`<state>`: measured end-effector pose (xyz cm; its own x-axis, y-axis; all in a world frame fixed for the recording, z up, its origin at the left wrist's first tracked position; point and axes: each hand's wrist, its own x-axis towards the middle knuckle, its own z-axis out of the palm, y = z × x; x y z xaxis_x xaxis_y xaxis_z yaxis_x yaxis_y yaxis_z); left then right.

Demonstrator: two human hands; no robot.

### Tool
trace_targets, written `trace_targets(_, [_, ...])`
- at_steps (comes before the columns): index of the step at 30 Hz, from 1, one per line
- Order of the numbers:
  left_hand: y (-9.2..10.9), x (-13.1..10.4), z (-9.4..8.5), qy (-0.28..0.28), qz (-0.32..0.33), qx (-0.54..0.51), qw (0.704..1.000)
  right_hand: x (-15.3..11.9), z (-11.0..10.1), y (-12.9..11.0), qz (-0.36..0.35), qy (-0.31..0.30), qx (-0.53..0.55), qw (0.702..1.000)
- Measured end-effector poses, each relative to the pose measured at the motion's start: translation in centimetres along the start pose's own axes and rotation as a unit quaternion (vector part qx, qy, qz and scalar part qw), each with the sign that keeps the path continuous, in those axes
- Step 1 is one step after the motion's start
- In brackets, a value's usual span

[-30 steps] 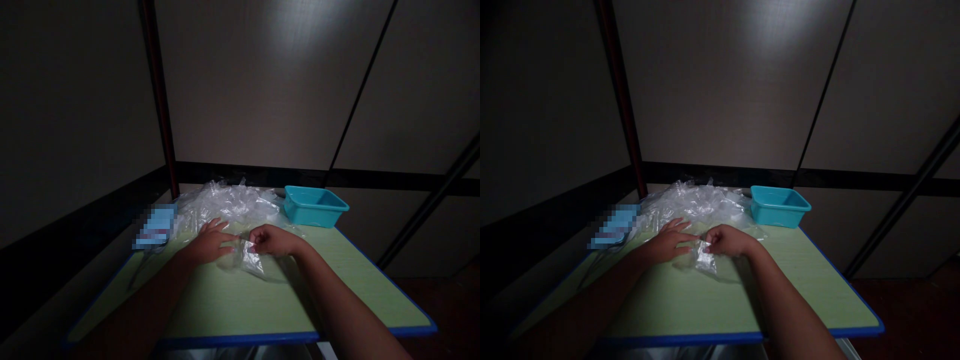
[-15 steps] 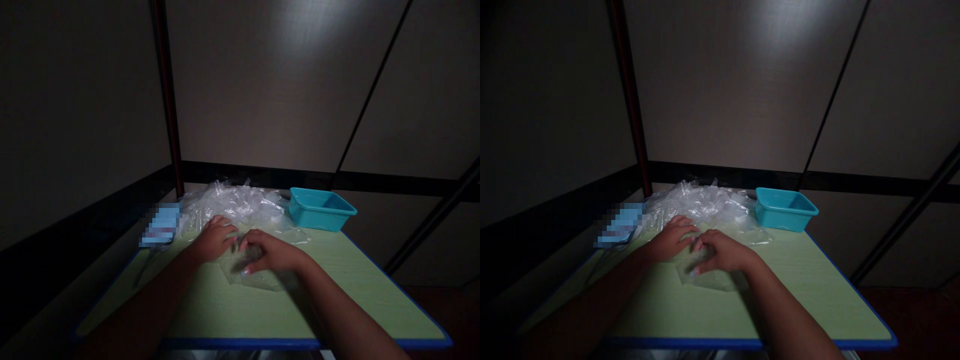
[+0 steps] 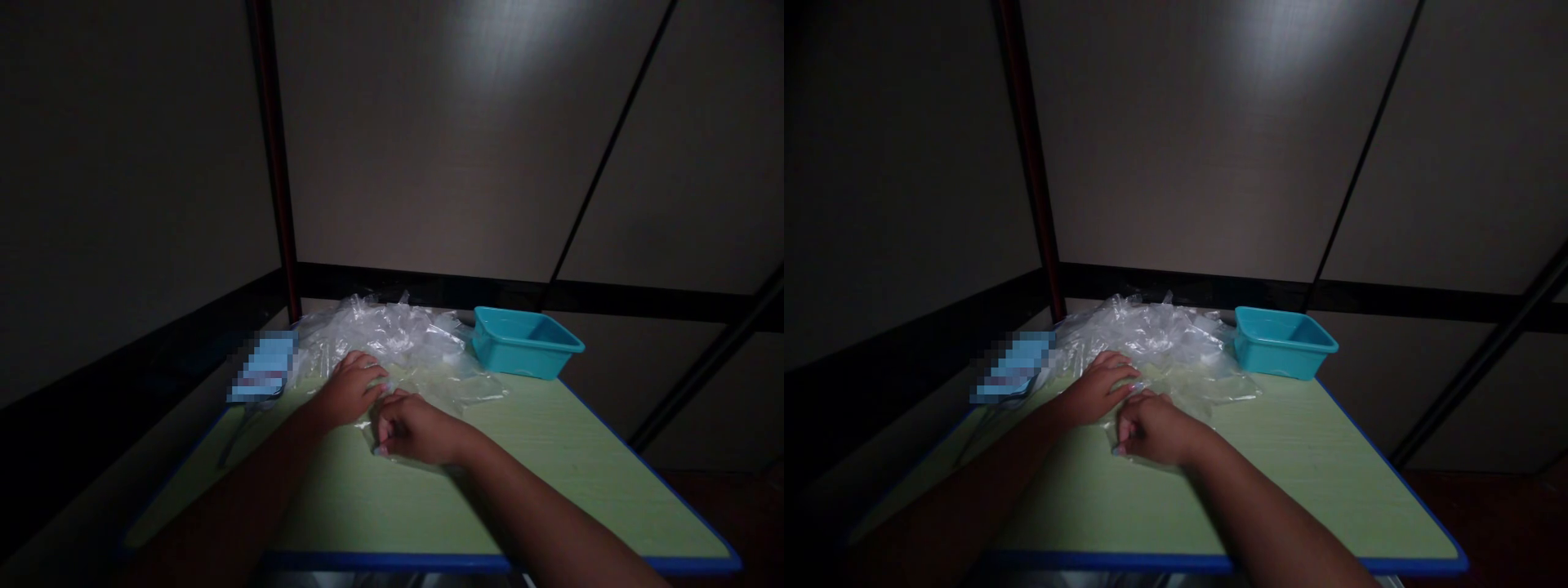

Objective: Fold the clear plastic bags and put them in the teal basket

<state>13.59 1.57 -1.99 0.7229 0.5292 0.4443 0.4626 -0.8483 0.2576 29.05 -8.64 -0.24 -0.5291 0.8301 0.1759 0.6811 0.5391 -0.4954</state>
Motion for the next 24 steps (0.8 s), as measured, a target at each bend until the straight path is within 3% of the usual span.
trace_targets(10, [0.6, 0.5, -1.3, 0.086, 0.017, -0.063, 0.994, -0.3, -2.3, 1.8, 0.102, 0.13, 0.059, 0.984])
trace_targets(17, [0.3, 0.7, -0.8, 0.101, 0.011, -0.063, 0.993, -0.9, -1.9, -0.3, 0.025, 0.008, -0.031, 0.999])
trace_targets(24, [0.5, 0.7, -0.8, 0.1, 0.017, -0.069, 0.992, -0.5, -1.1, -0.4, 0.009, 0.001, -0.053, 0.999])
